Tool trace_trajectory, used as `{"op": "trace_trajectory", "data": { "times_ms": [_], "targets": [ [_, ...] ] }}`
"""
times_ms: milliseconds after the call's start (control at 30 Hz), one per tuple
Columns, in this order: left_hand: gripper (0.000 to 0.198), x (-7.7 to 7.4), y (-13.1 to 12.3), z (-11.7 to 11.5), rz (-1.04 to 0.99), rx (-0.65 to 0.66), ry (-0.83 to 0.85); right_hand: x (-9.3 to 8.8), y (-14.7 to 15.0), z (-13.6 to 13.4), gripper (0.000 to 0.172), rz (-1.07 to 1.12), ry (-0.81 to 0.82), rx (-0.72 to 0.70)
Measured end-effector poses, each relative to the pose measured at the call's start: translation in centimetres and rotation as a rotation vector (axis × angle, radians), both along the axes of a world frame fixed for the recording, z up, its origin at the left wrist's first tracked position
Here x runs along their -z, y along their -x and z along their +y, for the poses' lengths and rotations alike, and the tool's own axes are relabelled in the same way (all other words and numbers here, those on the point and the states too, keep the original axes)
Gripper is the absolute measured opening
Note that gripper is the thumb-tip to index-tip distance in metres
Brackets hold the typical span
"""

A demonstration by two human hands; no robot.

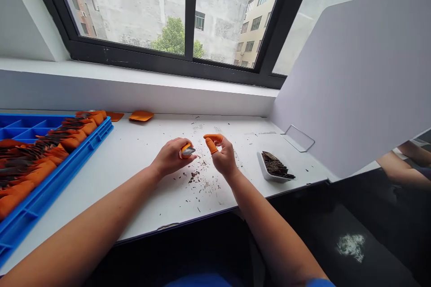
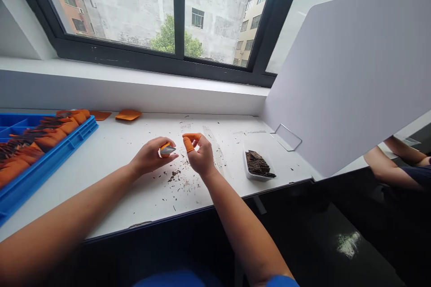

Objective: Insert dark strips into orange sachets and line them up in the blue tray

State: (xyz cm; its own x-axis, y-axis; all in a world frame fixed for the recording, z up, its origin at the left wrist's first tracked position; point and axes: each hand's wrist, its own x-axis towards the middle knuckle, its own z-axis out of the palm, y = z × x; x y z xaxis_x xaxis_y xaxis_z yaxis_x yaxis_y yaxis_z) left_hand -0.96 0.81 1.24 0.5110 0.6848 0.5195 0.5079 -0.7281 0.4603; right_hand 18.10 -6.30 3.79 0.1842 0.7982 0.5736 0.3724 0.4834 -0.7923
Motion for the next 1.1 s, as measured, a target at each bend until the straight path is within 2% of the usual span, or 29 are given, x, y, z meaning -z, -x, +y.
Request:
{"op": "trace_trajectory", "data": {
  "times_ms": [100, 167, 300, 367, 467, 567, 733, 933, 1100],
  "targets": [
    [0.028, -0.1, 0.1, 0.0, 0.007, -0.002, 0.02, -2.9, -2.8, -1.6, 0.021, -0.2, -0.074, 0.019],
    [0.029, -0.1, 0.2, 0.0, 0.018, -0.01, 0.039, -5.0, -6.2, -2.6, 0.022, -0.341, -0.081, 0.1],
    [0.028, -0.3, 0.3, 0.0, 0.04, -0.016, 0.045, -7.8, -15.3, -4.0, 0.031, -0.502, -0.045, 0.55],
    [0.027, -0.3, 0.3, 0.0, 0.046, -0.003, 0.037, -8.2, -19.2, -4.5, 0.036, -0.517, 0.101, 0.673],
    [0.026, -0.3, 0.3, 0.1, 0.056, 0.014, 0.033, -7.7, -22.4, -4.9, 0.032, -0.735, 0.483, 0.577],
    [0.027, -0.1, 0.3, 0.2, 0.054, 0.017, 0.033, -6.5, -22.8, -4.8, 0.024, -0.921, 0.775, 0.437],
    [0.028, 0.1, 0.5, 0.6, 0.038, 0.001, 0.029, -5.1, -22.4, -3.2, 0.02, -0.96, 0.966, 0.382],
    [0.029, 0.2, 0.7, 0.5, 0.073, 0.028, 0.077, -4.3, -21.9, -1.5, 0.013, -1.094, 1.059, 0.471],
    [0.03, 0.1, 0.6, 0.3, 0.07, 0.083, 0.108, -4.4, -21.0, -1.8, 0.012, -1.191, 0.991, 0.556]
  ]
}}
